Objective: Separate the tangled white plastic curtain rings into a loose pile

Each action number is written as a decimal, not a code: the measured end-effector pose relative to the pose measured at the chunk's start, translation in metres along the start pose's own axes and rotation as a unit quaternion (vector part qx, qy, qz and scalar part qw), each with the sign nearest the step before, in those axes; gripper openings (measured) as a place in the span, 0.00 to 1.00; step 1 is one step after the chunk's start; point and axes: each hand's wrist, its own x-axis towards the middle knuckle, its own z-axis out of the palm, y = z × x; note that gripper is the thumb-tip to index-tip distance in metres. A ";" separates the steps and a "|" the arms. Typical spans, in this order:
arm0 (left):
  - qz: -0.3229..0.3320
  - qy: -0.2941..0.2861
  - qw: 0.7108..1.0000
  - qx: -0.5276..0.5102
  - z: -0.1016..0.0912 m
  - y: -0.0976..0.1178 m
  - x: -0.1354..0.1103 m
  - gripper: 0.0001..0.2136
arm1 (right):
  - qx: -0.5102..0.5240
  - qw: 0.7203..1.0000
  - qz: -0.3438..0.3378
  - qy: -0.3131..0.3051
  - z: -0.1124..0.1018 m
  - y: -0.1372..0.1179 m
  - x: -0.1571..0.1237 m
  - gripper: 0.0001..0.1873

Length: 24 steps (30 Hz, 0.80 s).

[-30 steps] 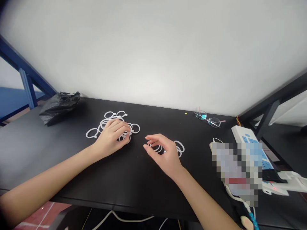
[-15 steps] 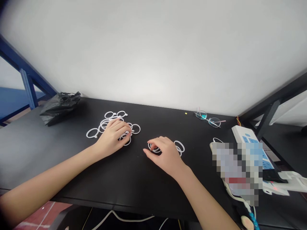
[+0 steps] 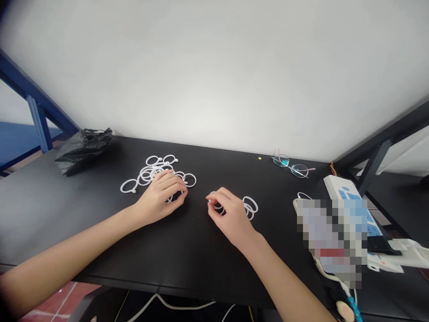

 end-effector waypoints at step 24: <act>0.072 -0.027 0.995 -0.063 0.000 0.011 -0.003 0.06 | 0.093 0.991 -0.078 0.055 0.005 -0.015 -0.001 0.11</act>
